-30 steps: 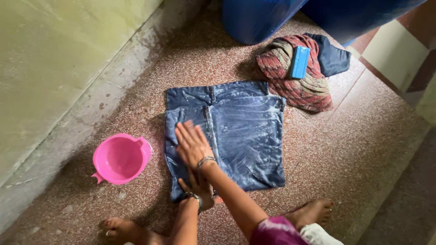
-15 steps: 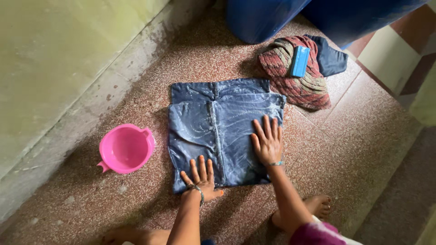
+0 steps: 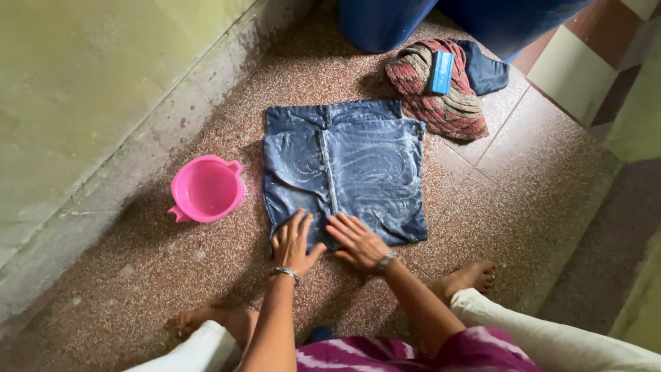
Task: The person is washing a pair of blue jeans by hand on a tiled floor. They repeatedly rub the fabric with soapy hands, fold the garment, and press down on it to work the soap into the material. A pink cup and a blue bucket are nearby.
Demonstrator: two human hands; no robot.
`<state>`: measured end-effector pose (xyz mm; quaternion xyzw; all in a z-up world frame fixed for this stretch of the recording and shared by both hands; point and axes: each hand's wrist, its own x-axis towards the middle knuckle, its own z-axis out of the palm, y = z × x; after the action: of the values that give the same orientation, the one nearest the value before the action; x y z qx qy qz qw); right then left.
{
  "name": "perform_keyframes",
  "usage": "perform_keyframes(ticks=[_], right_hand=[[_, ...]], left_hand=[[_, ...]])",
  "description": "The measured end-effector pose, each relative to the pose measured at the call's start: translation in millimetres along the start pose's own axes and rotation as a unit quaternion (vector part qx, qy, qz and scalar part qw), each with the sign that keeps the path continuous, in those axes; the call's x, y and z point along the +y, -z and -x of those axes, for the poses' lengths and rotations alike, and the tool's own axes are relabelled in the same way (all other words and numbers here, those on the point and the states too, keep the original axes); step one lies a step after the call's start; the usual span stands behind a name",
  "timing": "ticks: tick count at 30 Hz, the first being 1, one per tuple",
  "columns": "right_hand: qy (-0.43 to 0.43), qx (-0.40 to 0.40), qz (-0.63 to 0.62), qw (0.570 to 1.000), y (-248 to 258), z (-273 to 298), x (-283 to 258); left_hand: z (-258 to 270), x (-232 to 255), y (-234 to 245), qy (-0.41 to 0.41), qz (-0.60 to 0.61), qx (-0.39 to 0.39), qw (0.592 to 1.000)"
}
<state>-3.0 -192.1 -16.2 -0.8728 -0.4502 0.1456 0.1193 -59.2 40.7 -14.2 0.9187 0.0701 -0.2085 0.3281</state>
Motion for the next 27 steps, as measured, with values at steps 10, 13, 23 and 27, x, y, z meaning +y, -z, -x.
perform_keyframes(ticks=[10,13,23,27], right_hand=[[-0.391,0.216,0.095,0.889,-22.0,3.0,33.2],[-0.427,0.279,0.095,0.855,-2.6,-42.8,52.5],[-0.279,0.033,0.152,0.948,81.4,-239.5,32.5],[-0.111,-0.044,0.209,0.971,56.1,-241.0,-21.5]], left_hand=[[-1.0,1.6,-19.8,0.145,-0.119,-0.056,0.981],[-2.3,6.8,-7.6,0.142,-0.116,-0.082,0.980],[-3.7,-3.7,-7.3,0.129,-0.158,-0.136,0.970],[0.1,-11.0,-16.8,0.097,-0.209,-0.092,0.969]])
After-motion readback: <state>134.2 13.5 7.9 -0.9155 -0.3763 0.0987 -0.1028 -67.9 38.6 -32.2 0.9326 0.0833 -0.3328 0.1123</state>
